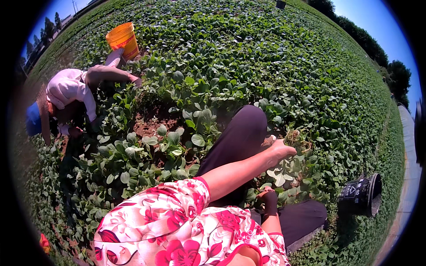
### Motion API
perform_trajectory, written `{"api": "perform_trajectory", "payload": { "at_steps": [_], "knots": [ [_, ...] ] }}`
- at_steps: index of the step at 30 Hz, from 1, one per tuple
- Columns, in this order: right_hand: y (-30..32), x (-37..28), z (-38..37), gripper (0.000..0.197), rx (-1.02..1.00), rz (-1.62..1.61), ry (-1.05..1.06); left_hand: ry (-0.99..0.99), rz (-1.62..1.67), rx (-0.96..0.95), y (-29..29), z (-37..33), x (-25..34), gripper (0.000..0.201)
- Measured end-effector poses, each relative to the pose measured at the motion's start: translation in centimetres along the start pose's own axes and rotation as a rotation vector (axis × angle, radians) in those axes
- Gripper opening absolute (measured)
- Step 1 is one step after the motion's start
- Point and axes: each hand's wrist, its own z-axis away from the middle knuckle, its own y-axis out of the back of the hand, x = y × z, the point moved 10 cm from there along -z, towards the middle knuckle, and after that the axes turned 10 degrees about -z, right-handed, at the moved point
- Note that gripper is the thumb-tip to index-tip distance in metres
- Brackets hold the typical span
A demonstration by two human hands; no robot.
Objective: The person pulls green leafy plants from the soil and cuts them at the base using a hand tool.
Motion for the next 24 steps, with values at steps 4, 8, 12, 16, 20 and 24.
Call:
{"api": "perform_trajectory", "payload": {
  "at_steps": [4, 8, 12, 16, 20, 24],
  "knots": [
    [-0.3, 0.4, -0.6, 0.055, -0.057, 0.009, -0.072, 0.024, -0.004, -0.034, 0.1, -0.1, 0.0, 0.041],
    [-0.9, 0.6, -1.4, 0.051, -0.017, -0.058, -0.004, 0.01, 0.007, -0.024, 0.1, -0.1, 0.0, 0.042],
    [-2.7, -1.8, -0.7, 0.042, -0.156, 0.167, 0.073, 0.011, 0.008, -0.035, 0.2, 1.0, 0.5, 0.035],
    [-2.2, -1.7, 0.1, 0.042, -0.191, 0.129, 0.0, 0.079, -0.01, -0.012, 0.0, 1.5, 0.5, 0.029],
    [-1.3, -1.2, 0.5, 0.042, -0.125, 0.087, 0.005, 0.061, -0.04, -0.04, -0.3, 1.4, 0.9, 0.032],
    [4.0, -0.4, 0.3, 0.036, 0.164, -0.158, 0.081, 0.026, -0.055, -0.029, -0.5, 2.5, 2.1, 0.031]
  ]
}}
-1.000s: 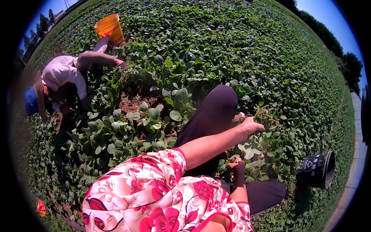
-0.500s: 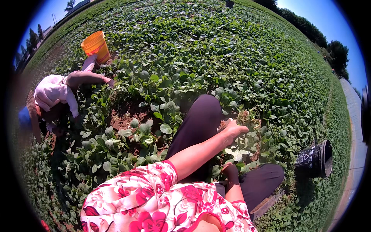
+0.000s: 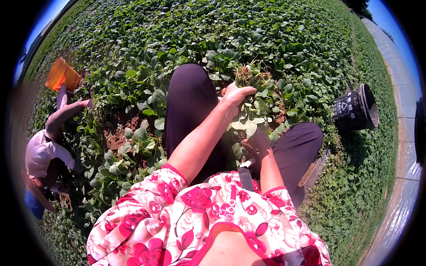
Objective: The person pulls green leafy plants from the soil and cuts them at the base using a hand tool.
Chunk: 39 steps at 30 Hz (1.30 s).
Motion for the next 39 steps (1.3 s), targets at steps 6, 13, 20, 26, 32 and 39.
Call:
{"api": "perform_trajectory", "payload": {
  "at_steps": [6, 13, 20, 26, 32, 39],
  "knots": [
    [16.9, -1.9, 4.2, 0.074, 0.5, -1.517, 0.121, -0.055, -0.089, -0.022, -1.5, -1.5, -1.0, 0.038],
    [13.2, -9.9, 3.1, 0.038, 0.194, -1.774, 0.322, -0.358, -0.436, -0.096, -3.6, -1.6, -2.9, 0.06],
    [12.2, -5.2, 3.3, 0.029, 0.111, -2.148, 0.162, -0.012, -0.371, -0.235, -5.1, 0.3, -1.7, 0.03],
    [14.0, -2.7, 3.3, 0.041, 0.008, -2.397, 0.498, -0.034, -0.105, -0.073, -2.4, -0.7, -0.5, 0.026],
    [17.3, 0.5, 3.8, 0.053, 0.068, -2.449, 0.662, 0.107, -0.004, -0.02, -1.2, -1.5, -3.6, 0.021],
    [23.0, 7.1, 6.8, 0.034, 0.053, -2.533, 0.865, 0.179, -0.035, -0.014, -2.1, -2.1, -5.3, 0.027]
  ]
}}
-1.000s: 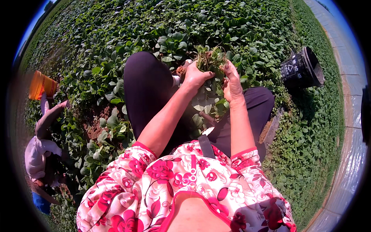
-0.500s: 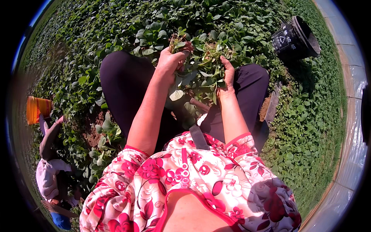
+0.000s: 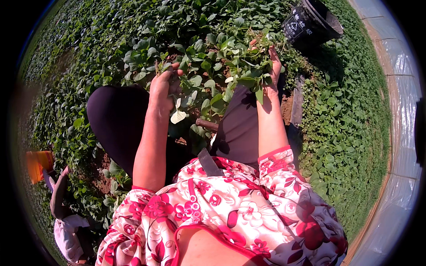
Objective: The person pulls green leafy plants from the soil and cuts them at the base using a hand tool.
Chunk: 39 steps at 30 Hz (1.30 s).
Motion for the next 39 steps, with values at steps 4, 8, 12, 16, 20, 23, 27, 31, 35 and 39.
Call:
{"api": "perform_trajectory", "payload": {
  "at_steps": [4, 8, 12, 16, 20, 23, 27, 31, 35, 39],
  "knots": [
    [-0.4, -0.5, 0.1, 0.034, 0.009, 0.374, 0.152, 0.049, 0.117, -0.069, -2.3, -0.3, 0.1, 0.029],
    [0.2, 1.3, 0.6, 0.031, 0.014, 0.335, 0.163, 0.02, 0.108, -0.16, -4.5, 0.3, 1.2, 0.034],
    [0.8, 3.8, 0.9, 0.036, 0.036, 0.168, -0.024, 0.022, 0.18, -0.221, -5.9, 0.5, 1.2, 0.037],
    [-0.7, 6.4, 2.6, 0.037, 0.228, 0.579, 0.025, -0.014, 0.171, -0.323, -6.8, 1.5, 1.4, 0.043],
    [2.7, 8.8, 3.6, 0.032, 0.459, 0.64, -0.148, 0.086, 0.053, -0.194, -8.1, 1.5, -0.4, 0.03],
    [0.9, 10.8, 4.2, 0.039, 0.457, 0.92, -0.005, 0.132, 0.163, -0.228, -9.0, 3.3, -0.4, 0.043],
    [-0.1, 14.2, 3.8, 0.038, 0.244, 0.965, -0.113, 0.123, 0.245, -0.331, -9.3, 3.5, -0.6, 0.054],
    [4.0, 14.0, 4.3, 0.028, 0.395, 0.991, -0.095, 0.067, -0.294, -0.347, -7.6, 2.9, -1.2, 0.049],
    [0.4, 12.4, 4.5, 0.024, 0.557, 0.572, -0.131, -0.163, -0.202, -0.308, -7.3, 4.3, 1.9, 0.07],
    [-4.5, -4.9, -1.9, 0.034, 0.267, 0.825, 0.235, -0.213, -0.064, -0.181, -4.5, 4.3, 3.3, 0.054]
  ]
}}
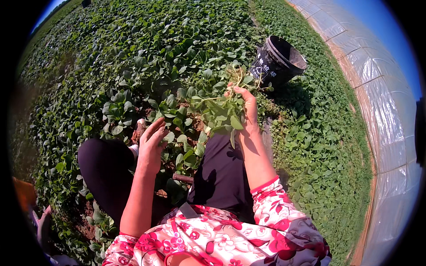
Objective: The person pulls green leafy plants from the soil and cuts them at the base using a hand tool.
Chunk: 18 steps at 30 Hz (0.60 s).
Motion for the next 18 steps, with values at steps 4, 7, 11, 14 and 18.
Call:
{"api": "perform_trajectory", "payload": {
  "at_steps": [4, 7, 11, 14, 18],
  "knots": [
    [2.2, -21.7, -11.8, 0.045, 0.197, -0.06, 0.341, 0.018, 0.113, 0.006, 1.1, 0.3, -1.5, 0.044],
    [8.2, -21.6, -16.3, 0.065, 0.554, -0.13, 0.301, 0.035, 0.135, 0.034, 1.6, 1.2, -1.0, 0.039],
    [9.8, -9.4, -12.7, 0.068, 0.439, 0.26, 0.146, -0.003, 0.152, -0.015, 0.5, 1.4, -0.7, 0.034],
    [8.0, 10.5, -3.9, 0.065, 0.289, 0.553, -0.27, -0.041, 0.146, -0.029, 0.9, 0.5, 0.1, 0.028],
    [1.2, 26.0, 9.2, 0.048, -0.517, 1.534, -0.746, -0.14, 0.174, 0.018, 2.1, 1.5, 4.2, 0.024]
  ]
}}
